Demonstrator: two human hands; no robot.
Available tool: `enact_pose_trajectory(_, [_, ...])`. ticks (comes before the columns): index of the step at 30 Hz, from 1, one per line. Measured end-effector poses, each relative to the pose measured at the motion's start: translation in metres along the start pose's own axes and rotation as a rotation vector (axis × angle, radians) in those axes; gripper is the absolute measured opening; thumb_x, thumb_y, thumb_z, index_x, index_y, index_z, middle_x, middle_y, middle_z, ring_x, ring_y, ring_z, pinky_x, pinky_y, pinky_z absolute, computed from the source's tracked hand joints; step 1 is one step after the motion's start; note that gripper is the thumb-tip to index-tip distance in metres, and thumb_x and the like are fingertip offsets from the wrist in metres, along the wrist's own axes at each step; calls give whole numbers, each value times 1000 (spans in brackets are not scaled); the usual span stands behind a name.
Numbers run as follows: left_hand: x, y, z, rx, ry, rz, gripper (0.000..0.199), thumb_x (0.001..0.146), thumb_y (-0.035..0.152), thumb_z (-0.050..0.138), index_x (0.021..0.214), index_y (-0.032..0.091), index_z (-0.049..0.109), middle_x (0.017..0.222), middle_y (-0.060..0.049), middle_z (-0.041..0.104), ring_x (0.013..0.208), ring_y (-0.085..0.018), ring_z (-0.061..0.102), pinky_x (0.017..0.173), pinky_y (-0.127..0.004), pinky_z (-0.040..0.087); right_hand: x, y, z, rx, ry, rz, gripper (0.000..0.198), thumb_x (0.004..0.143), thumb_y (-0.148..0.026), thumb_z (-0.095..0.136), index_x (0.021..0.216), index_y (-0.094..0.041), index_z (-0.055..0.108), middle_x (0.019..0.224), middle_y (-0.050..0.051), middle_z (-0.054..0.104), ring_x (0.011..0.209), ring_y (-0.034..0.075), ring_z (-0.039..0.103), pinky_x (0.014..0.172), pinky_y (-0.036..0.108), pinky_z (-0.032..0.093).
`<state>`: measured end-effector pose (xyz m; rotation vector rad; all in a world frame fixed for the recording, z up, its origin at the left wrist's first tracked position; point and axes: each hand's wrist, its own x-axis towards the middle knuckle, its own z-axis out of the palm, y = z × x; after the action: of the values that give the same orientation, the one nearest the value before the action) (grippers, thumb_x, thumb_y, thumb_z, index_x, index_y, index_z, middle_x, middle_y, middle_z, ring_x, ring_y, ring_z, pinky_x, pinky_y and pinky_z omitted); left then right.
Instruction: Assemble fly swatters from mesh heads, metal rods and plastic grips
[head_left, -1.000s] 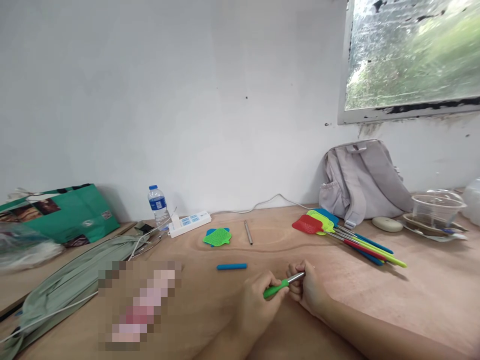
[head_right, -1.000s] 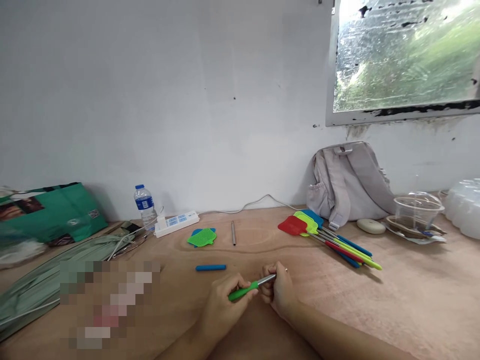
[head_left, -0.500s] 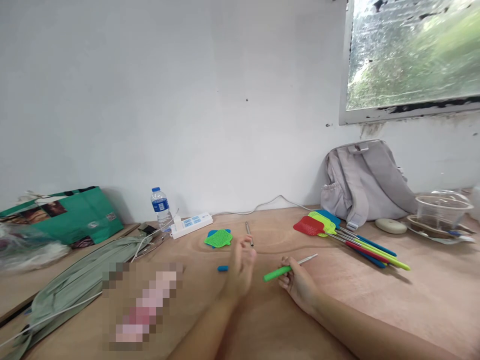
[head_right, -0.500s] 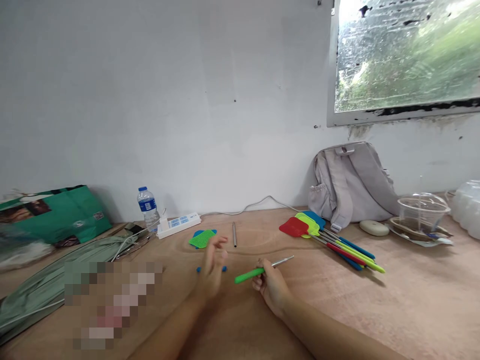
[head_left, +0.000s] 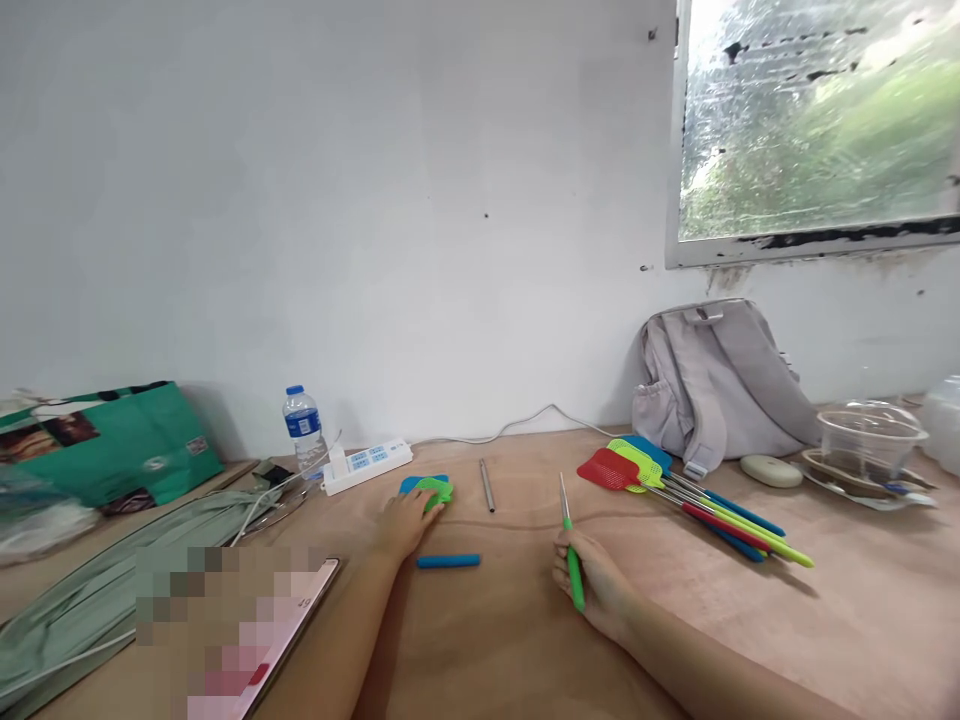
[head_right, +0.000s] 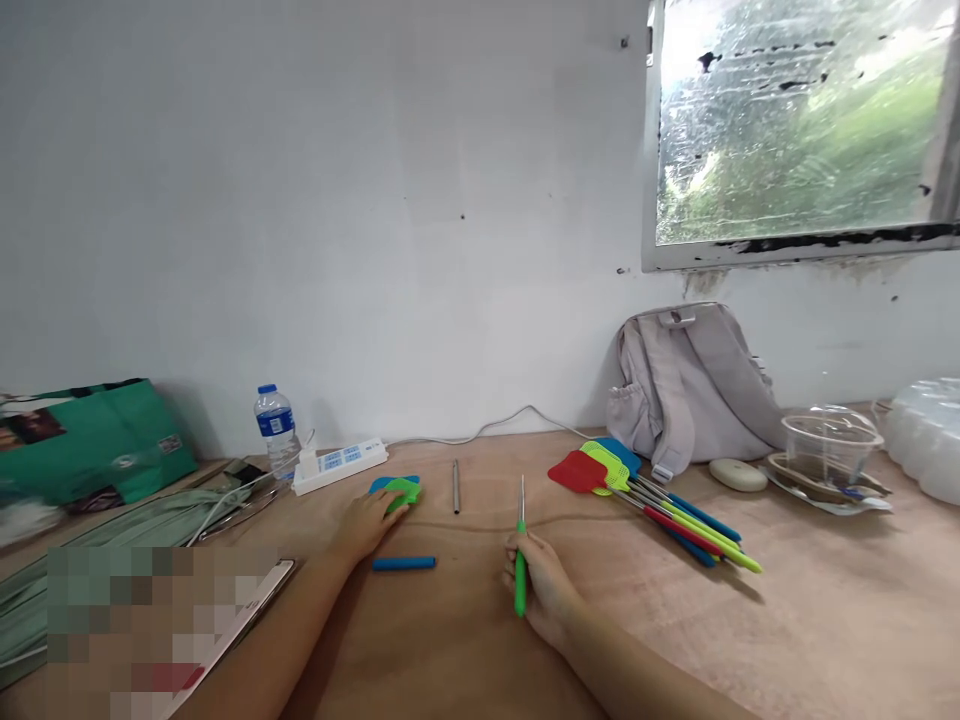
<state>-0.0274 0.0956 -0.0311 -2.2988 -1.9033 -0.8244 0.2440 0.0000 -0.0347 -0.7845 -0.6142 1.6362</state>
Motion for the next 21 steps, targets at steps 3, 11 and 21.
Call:
enact_pose_trajectory(3, [-6, 1, -7, -16, 86, -45, 25, 81, 31, 42, 95, 20, 60, 93, -7, 62, 86, -24, 56, 83, -38, 38, -2, 0, 0, -23, -58, -30, 26, 55, -14, 64, 52, -19, 39, 45, -8, 38, 38, 4, 31, 36, 17, 26])
enact_pose_trajectory(11, [-32, 27, -35, -201, 576, -212, 33, 89, 28, 15, 99, 17, 44, 100, -11, 50, 102, -23, 46, 88, -36, 36, -6, 2, 2, -155, -123, -130, 31, 61, -33, 69, 71, -20, 43, 59, -6, 52, 37, 4, 35, 37, 19, 30])
enact_pose_trajectory(21, [-87, 131, -57, -125, 186, 151, 16, 73, 36, 47, 68, 20, 46, 80, -2, 45, 80, -20, 45, 72, -34, 37, -12, -26, -23, -890, -314, -583, 23, 78, -39, 52, 94, -23, 50, 72, -2, 56, 60, 12, 51, 55, 24, 39])
